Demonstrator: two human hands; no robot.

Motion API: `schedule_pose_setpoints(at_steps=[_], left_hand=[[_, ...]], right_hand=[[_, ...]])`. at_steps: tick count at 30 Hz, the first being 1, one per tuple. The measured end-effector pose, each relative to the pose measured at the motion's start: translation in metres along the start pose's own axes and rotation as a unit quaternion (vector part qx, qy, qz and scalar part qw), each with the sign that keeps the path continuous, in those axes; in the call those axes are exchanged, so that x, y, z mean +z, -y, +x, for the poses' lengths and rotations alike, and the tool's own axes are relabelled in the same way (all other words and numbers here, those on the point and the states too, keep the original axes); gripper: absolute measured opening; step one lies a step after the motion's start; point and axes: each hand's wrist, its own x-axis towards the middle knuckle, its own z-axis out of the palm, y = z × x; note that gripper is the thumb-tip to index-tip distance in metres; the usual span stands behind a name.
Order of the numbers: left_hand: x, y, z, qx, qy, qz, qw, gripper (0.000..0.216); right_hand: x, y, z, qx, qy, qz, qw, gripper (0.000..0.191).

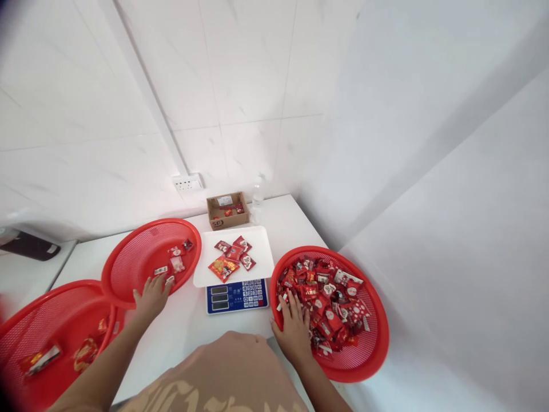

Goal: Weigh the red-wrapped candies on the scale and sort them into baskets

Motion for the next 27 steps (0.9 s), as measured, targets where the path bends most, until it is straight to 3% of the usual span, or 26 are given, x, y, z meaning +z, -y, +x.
schedule_pose_setpoints(at_steps=[7, 10, 13, 15, 20, 27], left_hand=[[0.006, -0.005, -0.009, 0.039, -0.045, 0.008, 0.998, 0.052], [0.019, -0.018, -0.024, 0.150, -0.071, 0.035, 0.985, 0.048], [0.032, -0.040, -0.038, 0.280, -0.026, 0.035, 0.959, 0.048], [0.040, -0.057, -0.044, 0.330, 0.014, 0.027, 0.943, 0.050], [0.054, -0.091, -0.042, 0.345, 0.062, 0.040, 0.936, 0.053], [0.059, -0.105, -0.035, 0.365, 0.069, 0.034, 0.928, 0.053]], right_hand=[[-0.007, 0.003, 0.001, -0.002, 0.016, 0.005, 1.000, 0.056], [-0.008, 0.003, 0.001, 0.000, 0.024, 0.006, 1.000, 0.056], [-0.008, 0.003, 0.001, -0.001, 0.021, 0.007, 1.000, 0.056], [-0.008, 0.003, 0.001, -0.001, 0.019, 0.006, 1.000, 0.056], [-0.007, 0.003, 0.001, -0.001, 0.021, 0.008, 1.000, 0.056], [-0.013, 0.006, 0.001, 0.007, 0.034, 0.018, 0.999, 0.056]])
